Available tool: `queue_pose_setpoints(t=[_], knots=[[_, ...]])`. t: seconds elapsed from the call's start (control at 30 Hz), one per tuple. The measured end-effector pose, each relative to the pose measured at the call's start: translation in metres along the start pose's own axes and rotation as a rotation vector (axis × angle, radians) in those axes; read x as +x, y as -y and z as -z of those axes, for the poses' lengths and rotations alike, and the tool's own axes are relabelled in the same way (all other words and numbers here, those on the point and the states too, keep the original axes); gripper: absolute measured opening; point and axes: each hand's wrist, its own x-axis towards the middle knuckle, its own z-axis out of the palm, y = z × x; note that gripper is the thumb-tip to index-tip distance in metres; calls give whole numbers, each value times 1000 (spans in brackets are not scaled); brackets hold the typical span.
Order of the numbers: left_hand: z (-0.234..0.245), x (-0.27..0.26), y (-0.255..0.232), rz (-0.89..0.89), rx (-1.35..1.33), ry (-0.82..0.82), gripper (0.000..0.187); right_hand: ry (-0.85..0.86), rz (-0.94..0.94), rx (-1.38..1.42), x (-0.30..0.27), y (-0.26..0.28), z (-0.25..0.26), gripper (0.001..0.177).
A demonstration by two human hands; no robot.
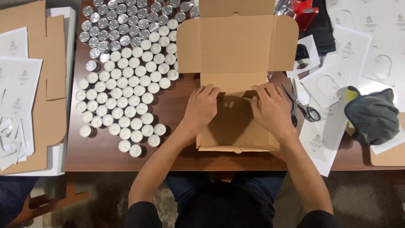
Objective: Assembling a cardboard box from a flat sheet and packing it with small packaged items.
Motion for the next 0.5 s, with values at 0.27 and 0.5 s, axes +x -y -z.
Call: queue_pose_setpoints(t=[0.27, 0.5], knots=[[17, 0, -9, -60, -1, -21, 38, -81, -183, 447, 27, -34, 10, 33], [44, 4, -23, -41, -48, -168, 15, -115, -390, 321, 102, -91, -1, 56]])
